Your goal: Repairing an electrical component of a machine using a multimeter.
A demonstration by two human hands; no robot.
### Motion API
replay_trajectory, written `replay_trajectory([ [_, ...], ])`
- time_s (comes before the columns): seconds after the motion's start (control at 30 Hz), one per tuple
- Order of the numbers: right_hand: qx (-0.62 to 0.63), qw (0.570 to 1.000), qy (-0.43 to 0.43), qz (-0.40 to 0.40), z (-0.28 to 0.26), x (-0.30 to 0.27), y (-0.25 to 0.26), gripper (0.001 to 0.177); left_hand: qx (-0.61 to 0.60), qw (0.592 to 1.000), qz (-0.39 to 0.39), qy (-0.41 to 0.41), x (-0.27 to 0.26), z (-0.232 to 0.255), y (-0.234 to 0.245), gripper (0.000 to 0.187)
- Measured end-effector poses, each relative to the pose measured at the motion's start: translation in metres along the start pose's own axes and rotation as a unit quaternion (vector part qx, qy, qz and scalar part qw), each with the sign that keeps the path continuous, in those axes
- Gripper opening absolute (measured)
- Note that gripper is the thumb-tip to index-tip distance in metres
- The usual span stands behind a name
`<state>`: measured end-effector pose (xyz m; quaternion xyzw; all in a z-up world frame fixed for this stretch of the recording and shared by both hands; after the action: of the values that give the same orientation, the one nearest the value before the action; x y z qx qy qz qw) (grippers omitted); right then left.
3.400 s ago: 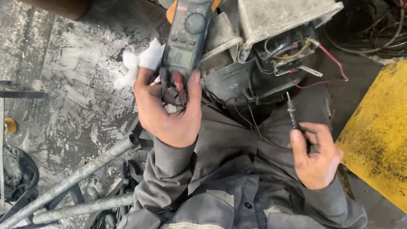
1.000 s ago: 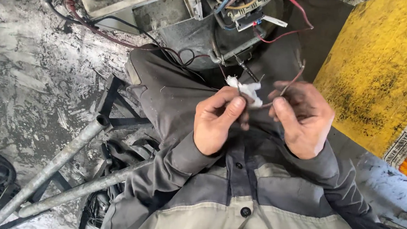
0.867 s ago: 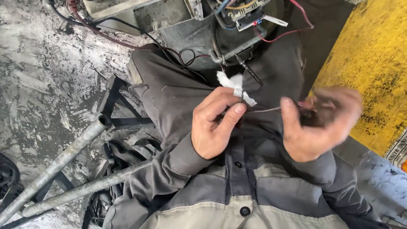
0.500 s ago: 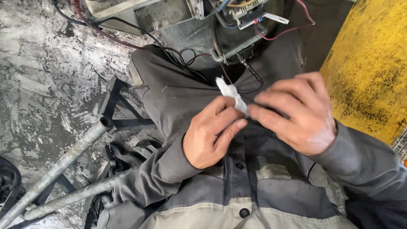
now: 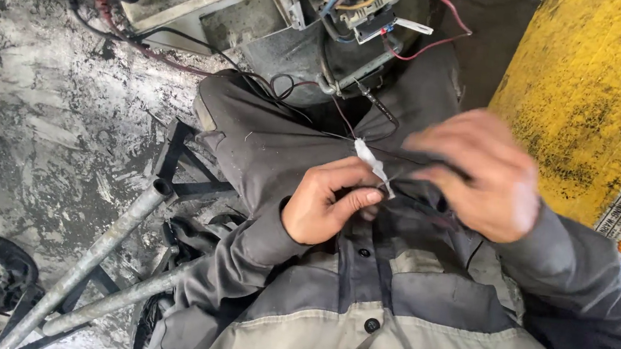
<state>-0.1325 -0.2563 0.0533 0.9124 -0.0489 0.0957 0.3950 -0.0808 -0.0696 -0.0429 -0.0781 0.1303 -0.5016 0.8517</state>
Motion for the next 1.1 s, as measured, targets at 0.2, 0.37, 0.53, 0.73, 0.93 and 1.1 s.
replay_trajectory([
  [0.2,-0.015,0.894,-0.237,0.38,0.095,-0.166,-0.01,0.01,-0.245,0.96,0.131,0.008,0.019,-0.02,-0.007,0.021],
  [0.37,0.068,0.94,-0.239,0.235,0.043,-0.093,-0.021,0.037,-0.307,0.944,0.122,0.015,0.041,-0.021,-0.026,0.026],
  [0.53,0.178,0.922,-0.226,0.259,0.045,-0.062,-0.011,0.035,-0.324,0.938,0.124,-0.012,0.056,-0.023,-0.033,0.029],
  [0.73,0.177,0.942,-0.15,0.243,0.063,-0.042,-0.003,0.025,-0.213,0.956,0.201,-0.031,0.081,-0.014,-0.032,0.031],
  [0.93,0.201,0.942,-0.112,0.246,0.072,-0.015,0.008,0.029,-0.267,0.934,0.226,-0.07,0.106,-0.005,-0.027,0.031],
  [1.1,0.187,0.954,-0.081,0.218,0.069,0.008,0.008,0.018,-0.293,0.923,0.237,-0.081,0.12,-0.003,-0.02,0.034],
])
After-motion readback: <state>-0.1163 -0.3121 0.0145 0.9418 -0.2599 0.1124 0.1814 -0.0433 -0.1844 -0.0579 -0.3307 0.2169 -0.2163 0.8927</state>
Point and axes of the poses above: each hand's wrist, its own x-axis towards the middle knuckle, its own y-axis out of the back of the hand, z = x × y, the point moved 4 cm from there along x, towards the middle knuckle, and after that the axes turned 2 degrees about -x, right-handed, at the moved point
